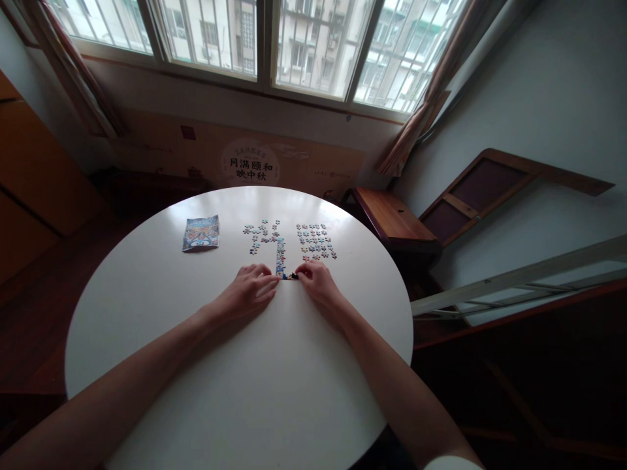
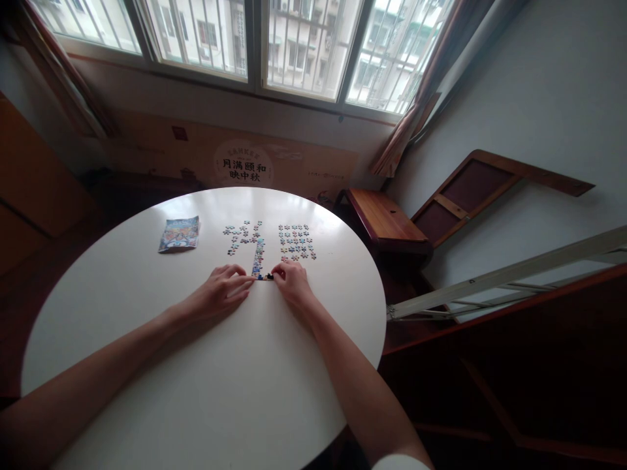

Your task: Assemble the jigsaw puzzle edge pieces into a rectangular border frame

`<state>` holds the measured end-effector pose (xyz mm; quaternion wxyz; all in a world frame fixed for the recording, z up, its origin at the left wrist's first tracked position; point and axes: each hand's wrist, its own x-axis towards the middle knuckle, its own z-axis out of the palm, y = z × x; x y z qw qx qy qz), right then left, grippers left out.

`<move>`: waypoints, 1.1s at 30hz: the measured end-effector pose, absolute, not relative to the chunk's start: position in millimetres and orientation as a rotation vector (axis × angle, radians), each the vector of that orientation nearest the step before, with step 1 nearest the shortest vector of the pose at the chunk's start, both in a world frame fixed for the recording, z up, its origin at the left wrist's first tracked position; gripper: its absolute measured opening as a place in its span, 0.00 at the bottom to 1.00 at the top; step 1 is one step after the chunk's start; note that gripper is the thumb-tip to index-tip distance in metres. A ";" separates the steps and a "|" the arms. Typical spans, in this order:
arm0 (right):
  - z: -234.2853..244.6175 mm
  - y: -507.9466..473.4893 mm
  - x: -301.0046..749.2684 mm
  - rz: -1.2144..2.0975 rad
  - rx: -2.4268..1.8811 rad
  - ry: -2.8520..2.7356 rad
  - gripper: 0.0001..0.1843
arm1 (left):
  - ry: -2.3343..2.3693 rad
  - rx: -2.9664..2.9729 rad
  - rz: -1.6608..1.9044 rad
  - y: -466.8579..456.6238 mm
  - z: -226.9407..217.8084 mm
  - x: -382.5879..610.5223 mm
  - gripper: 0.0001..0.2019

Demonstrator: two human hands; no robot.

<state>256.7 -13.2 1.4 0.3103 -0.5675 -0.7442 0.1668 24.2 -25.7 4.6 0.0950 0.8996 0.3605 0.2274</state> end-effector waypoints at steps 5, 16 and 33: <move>2.4 -14.3 255.9 0.426 -1.484 -1.964 0.07 | 1.069 2.675 0.681 -25.4 4.2 23.9 0.15; 3.9 -15.5 255.6 0.453 -1.451 -1.981 0.04 | 1.065 2.689 0.684 -25.0 2.7 22.9 0.15; 6.7 -16.3 254.8 0.477 -1.467 -1.984 0.06 | 1.060 2.676 0.673 -25.8 5.2 23.6 0.16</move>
